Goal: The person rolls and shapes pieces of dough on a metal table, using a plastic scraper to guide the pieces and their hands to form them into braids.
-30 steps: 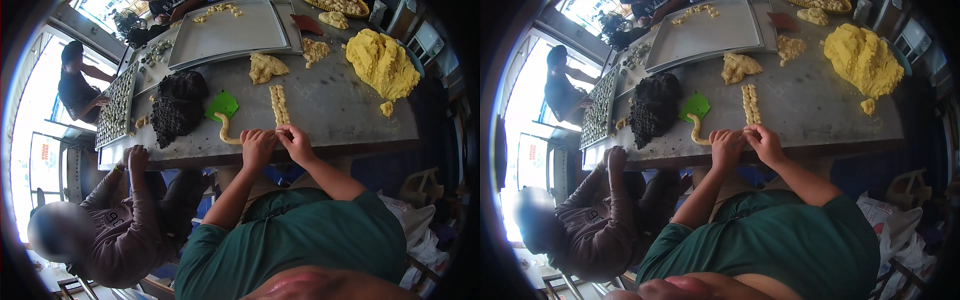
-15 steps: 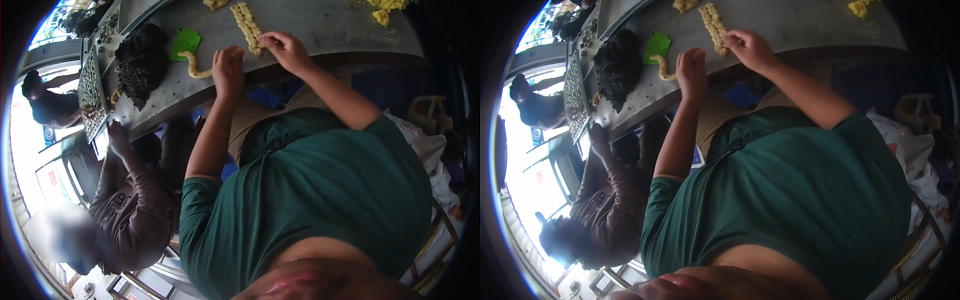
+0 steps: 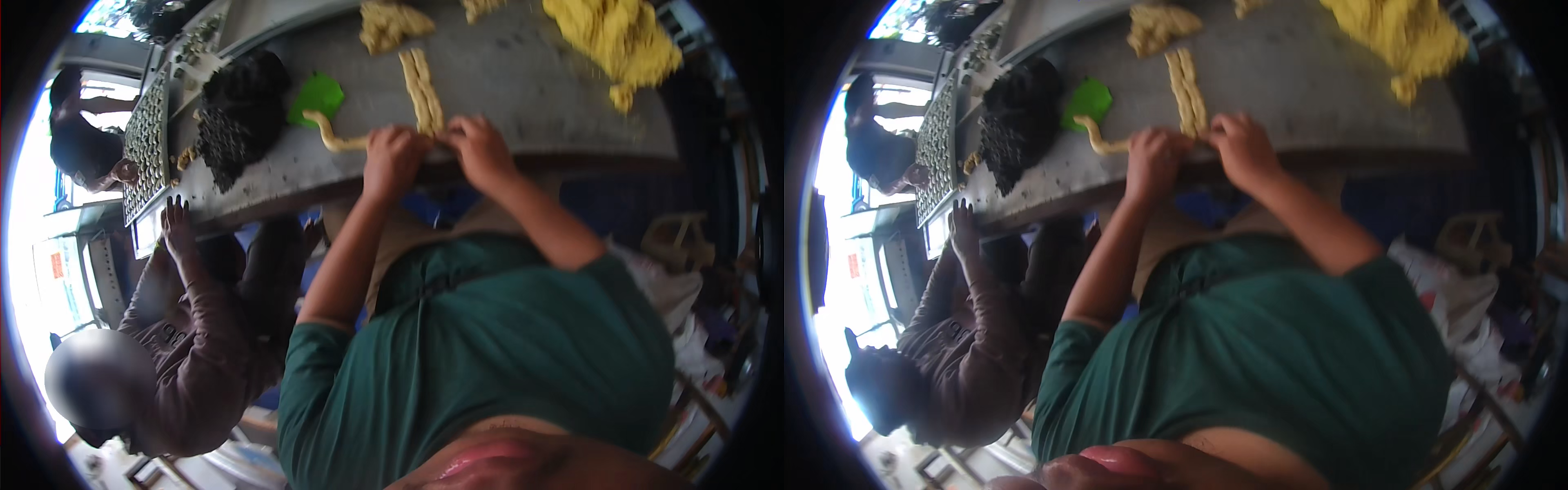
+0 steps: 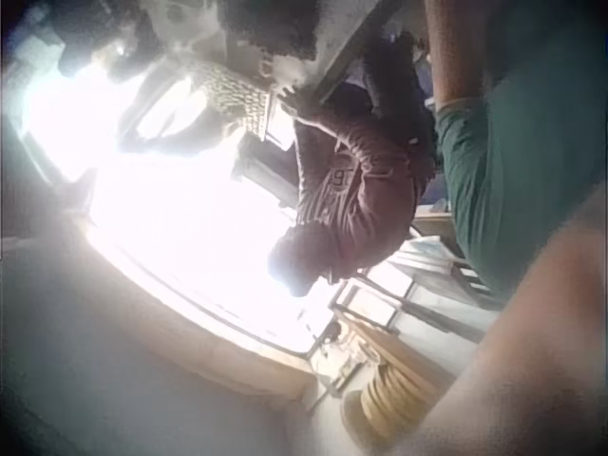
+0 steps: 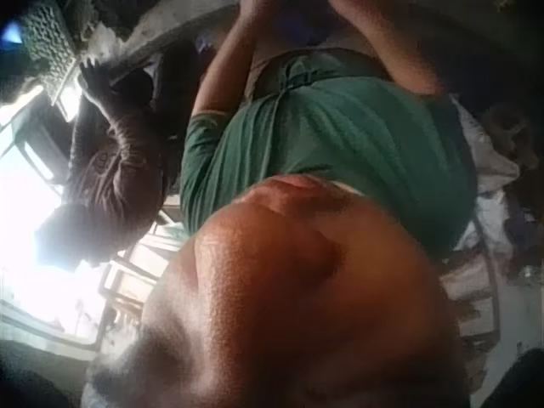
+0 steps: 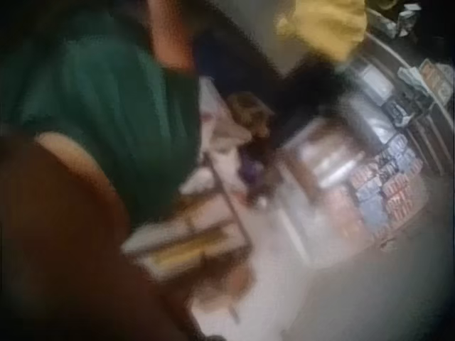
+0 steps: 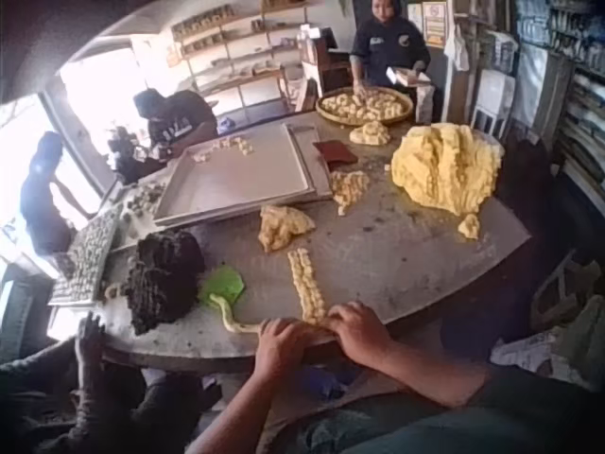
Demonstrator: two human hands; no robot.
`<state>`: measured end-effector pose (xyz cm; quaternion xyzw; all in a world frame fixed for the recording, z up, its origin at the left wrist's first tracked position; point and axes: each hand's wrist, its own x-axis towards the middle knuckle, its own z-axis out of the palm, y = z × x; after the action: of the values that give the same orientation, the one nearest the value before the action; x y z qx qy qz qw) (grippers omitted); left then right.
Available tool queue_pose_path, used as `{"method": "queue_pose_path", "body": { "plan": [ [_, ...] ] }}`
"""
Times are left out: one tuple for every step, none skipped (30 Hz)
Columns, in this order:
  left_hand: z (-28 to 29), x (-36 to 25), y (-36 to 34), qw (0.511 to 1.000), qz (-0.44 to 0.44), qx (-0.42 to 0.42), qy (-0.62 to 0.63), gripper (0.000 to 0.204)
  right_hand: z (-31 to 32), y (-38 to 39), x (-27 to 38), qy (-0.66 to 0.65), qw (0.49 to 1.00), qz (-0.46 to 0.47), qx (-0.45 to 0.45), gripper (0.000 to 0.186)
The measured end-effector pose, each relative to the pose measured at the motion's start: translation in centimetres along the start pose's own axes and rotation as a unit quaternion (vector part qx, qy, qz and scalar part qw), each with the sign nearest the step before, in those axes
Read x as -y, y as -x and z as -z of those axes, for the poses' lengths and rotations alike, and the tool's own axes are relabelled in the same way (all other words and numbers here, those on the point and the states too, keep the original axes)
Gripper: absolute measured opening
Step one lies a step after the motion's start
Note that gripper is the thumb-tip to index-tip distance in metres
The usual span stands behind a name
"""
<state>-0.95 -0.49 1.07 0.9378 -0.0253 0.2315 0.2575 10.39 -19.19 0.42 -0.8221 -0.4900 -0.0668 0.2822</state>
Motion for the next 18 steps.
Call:
{"method": "queue_pose_path", "body": {
  "plan": [
    [-0.8, 0.8, 0.9, 0.999, 0.024, -0.007, -0.033, 0.015, 0.0, -0.7, 0.6, -0.039, 0.999, -0.001, -0.011, 0.032],
    [-0.3, -0.4, 0.2, 0.998, 0.049, -0.027, -0.019, 0.026, 0.1, -0.6, 0.6, -0.071, 0.997, -0.008, -0.019, 0.033],
    [-0.4, -0.2, 0.5, 0.998, 0.064, -0.021, -0.018, 0.037, -0.1, -0.9, 1.2, -0.124, 0.992, 0.007, -0.027, 0.032],
    [-1.1, 0.1, 0.8, 0.996, 0.076, -0.039, -0.004, 0.037, 0.1, -1.2, 1.7, -0.191, 0.981, 0.004, -0.036, 0.033],
    [-1.8, 0.1, 0.9, 0.995, 0.086, -0.055, 0.009, 0.038, 0.1, -1.1, 1.8, -0.212, 0.977, -0.023, 0.003, 0.033],
    [-2.0, -0.5, 0.3, 0.992, 0.093, -0.074, 0.035, 0.038, 0.6, -0.7, 1.5, -0.235, 0.969, -0.067, 0.036, 0.035],
    [-1.4, -0.8, 0.3, 0.991, 0.098, -0.072, 0.051, 0.038, 1.0, -1.0, 1.3, -0.224, 0.973, -0.049, 0.033, 0.035],
    [-0.8, -0.9, 0.3, 0.992, 0.096, -0.069, 0.038, 0.037, 0.5, -1.4, 1.6, -0.227, 0.972, -0.055, 0.029, 0.031],
    [-1.1, -1.2, 0.0, 0.992, 0.107, -0.064, 0.031, 0.035, 0.1, -1.6, 1.8, -0.229, 0.971, -0.063, 0.025, 0.028],
    [-1.1, -1.4, -0.3, 0.991, 0.119, -0.056, 0.017, 0.034, -0.6, -1.5, 1.4, -0.249, 0.965, -0.079, 0.013, 0.024],
    [-0.6, -1.6, -0.5, 0.992, 0.118, -0.036, -0.005, 0.032, -1.4, -1.5, 0.7, -0.272, 0.958, -0.091, -0.001, 0.021],
    [0.0, -1.8, -0.5, 0.992, 0.121, -0.02, -0.028, 0.031, -1.8, -1.6, 0.9, -0.293, 0.95, -0.106, -0.03, 0.019],
    [0.2, -1.3, -0.1, 0.993, 0.105, -0.028, -0.05, 0.029, -2.5, -1.8, 1.5, -0.315, 0.94, -0.12, -0.055, 0.017],
    [0.4, -0.6, 0.7, 0.993, 0.09, -0.035, -0.069, 0.027, -3.2, -2.2, 2.3, -0.339, 0.931, -0.107, -0.08, 0.016],
    [0.3, -0.5, 0.5, 0.993, 0.076, -0.043, -0.083, 0.027, -2.9, -2.6, 2.4, -0.349, 0.925, -0.098, -0.115, 0.016],
    [0.3, -0.4, 0.4, 0.994, 0.08, -0.028, -0.072, 0.025, -2.5, -2.8, 2.6, -0.352, 0.924, -0.082, -0.128, 0.016],
    [0.2, -0.3, 0.0, 0.995, 0.082, -0.018, -0.061, 0.023, -1.9, -3.1, 2.6, -0.324, 0.938, -0.051, -0.113, 0.017],
    [0.0, -0.3, -0.1, 0.994, 0.071, -0.032, -0.075, 0.023, -1.4, -3.2, 2.7, -0.296, 0.95, -0.019, -0.098, 0.018]
  ]
}}
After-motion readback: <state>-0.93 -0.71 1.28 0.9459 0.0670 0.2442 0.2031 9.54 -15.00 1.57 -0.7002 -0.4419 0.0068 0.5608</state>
